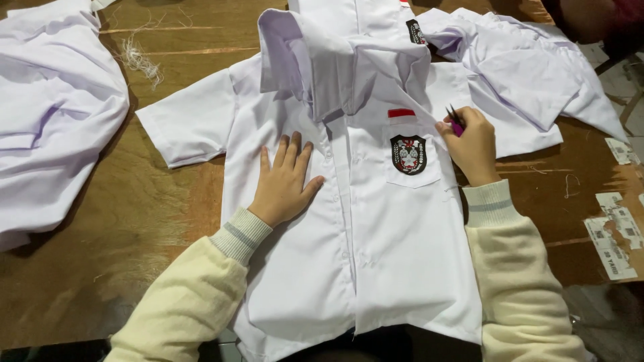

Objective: Trimming loose threads from a white school uniform shirt using a manual thread snip tool.

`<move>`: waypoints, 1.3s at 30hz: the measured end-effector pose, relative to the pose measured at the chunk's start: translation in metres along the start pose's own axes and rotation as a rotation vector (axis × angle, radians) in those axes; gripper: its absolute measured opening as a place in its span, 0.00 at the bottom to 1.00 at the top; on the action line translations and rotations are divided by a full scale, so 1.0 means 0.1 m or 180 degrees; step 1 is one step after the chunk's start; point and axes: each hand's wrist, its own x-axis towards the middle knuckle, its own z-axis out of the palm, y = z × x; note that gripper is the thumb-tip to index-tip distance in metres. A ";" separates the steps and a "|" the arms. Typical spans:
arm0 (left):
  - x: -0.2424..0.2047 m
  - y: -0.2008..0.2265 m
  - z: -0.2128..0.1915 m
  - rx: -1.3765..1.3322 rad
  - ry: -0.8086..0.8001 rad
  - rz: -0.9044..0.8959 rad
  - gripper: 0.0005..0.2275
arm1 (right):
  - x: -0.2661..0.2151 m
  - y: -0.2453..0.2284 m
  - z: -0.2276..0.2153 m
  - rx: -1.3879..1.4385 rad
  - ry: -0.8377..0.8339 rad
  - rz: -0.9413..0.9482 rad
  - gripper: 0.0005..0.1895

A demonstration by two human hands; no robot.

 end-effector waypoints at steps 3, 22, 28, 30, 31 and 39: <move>-0.01 -0.01 0.02 0.0000 0.0048 0.0004 0.31 | -0.17 -0.38 -0.30 0.0385 -0.0034 0.0168 0.09; 0.03 -0.07 0.17 0.0194 0.0292 0.0040 0.31 | -2.27 -2.06 -0.61 -0.0621 -0.2473 0.0003 0.18; 0.02 -0.07 0.17 0.0221 0.0146 0.0089 0.32 | -2.32 -1.94 -0.87 -0.0519 -0.2833 0.0159 0.08; 0.02 -0.05 0.17 0.0325 0.0031 0.0135 0.31 | -2.32 -1.91 -0.92 -0.0635 -0.3148 0.0089 0.06; 0.00 -0.04 0.17 0.0316 0.0032 0.0147 0.31 | -2.30 -1.90 -0.92 -0.0642 -0.3143 0.0101 0.06; -0.41 0.35 -0.07 0.0484 0.0440 0.0921 0.17 | -1.83 -1.78 -0.94 0.0125 -0.2958 -0.0298 0.15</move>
